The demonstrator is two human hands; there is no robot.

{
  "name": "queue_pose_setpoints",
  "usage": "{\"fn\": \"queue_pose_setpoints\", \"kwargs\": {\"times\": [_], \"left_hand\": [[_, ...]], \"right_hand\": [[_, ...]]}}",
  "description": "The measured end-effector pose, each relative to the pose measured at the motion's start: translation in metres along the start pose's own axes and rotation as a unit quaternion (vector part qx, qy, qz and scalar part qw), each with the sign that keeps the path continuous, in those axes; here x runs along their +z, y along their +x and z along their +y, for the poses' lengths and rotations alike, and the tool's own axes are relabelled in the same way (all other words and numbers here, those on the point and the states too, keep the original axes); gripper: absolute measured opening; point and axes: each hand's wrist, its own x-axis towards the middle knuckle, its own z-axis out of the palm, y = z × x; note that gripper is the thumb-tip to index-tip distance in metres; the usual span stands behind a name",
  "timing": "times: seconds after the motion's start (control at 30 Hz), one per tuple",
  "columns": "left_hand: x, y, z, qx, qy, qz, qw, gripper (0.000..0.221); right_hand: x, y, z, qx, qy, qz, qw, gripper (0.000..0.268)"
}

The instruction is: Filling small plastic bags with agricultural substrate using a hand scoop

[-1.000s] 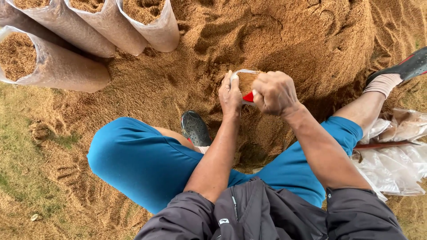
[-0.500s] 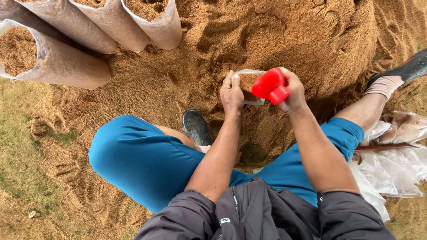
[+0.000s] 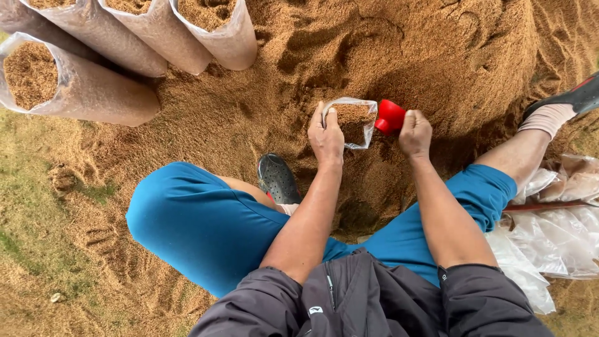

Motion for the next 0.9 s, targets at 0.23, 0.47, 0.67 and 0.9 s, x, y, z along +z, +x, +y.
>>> {"fn": "queue_pose_setpoints", "kwargs": {"times": [0.23,0.47,0.67,0.9], "left_hand": [[-0.002,0.001,0.003,0.04,0.02,-0.015,0.999,0.044],[0.003,0.016,-0.024,0.113,0.057,-0.04,0.991,0.041],[0.005,0.022,-0.028,0.17,0.072,-0.061,0.981,0.038],[0.001,0.029,-0.02,0.093,0.081,-0.068,0.99,0.039]], "right_hand": [[-0.003,-0.019,-0.13,-0.303,-0.229,0.04,0.924,0.048],[0.029,-0.073,-0.18,-0.469,-0.385,-0.098,0.789,0.092],[0.051,-0.059,-0.183,-0.473,-0.464,-0.044,0.747,0.043],[0.057,-0.049,-0.172,-0.433,-0.498,-0.105,0.744,0.037]]}}
